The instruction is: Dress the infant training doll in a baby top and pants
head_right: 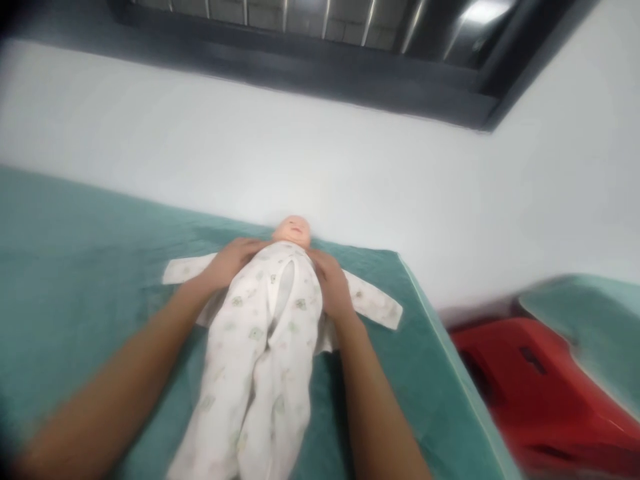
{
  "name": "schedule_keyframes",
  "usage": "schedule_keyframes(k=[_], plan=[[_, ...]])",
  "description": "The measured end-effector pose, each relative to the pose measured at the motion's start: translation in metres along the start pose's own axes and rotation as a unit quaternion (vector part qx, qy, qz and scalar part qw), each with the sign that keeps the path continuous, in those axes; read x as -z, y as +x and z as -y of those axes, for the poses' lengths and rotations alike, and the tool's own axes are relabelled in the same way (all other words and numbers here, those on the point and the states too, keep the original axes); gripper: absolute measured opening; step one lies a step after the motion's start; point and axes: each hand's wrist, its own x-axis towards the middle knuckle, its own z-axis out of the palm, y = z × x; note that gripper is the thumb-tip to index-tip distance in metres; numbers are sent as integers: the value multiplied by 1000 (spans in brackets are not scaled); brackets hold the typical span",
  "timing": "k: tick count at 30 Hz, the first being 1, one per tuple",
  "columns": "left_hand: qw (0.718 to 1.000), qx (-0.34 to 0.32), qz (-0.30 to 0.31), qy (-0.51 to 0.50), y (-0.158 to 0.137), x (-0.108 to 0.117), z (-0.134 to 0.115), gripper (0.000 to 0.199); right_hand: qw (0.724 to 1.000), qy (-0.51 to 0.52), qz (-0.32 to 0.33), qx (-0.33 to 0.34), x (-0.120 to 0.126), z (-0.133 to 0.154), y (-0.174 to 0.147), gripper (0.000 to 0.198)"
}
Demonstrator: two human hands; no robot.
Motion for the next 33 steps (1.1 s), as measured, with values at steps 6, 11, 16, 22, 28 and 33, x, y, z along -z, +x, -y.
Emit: schedule_keyframes(k=[6, 11, 16, 22, 28, 33], plan=[[978, -58, -85, 180, -54, -7, 17, 39, 991, -94, -94, -9, -4, 14, -62, 41], [981, -50, -145, 118, -134, -7, -10, 31, 989, -83, -122, 7, 0, 63, -134, 34], [991, -6, -132, -17, -212, -8, -61, 17, 994, -31, -106, -1, -1, 125, -188, 23], [1000, -9, -13, -8, -261, -11, -96, 35, 993, -91, 68, -26, -2, 175, -198, 22], [997, -37, 13, 72, -261, -14, -103, 26, 971, -203, 119, -35, -13, 202, -198, 22], [999, -21, -27, -31, -259, -8, -115, 13, 964, -255, 77, -12, -26, 215, -200, 17]])
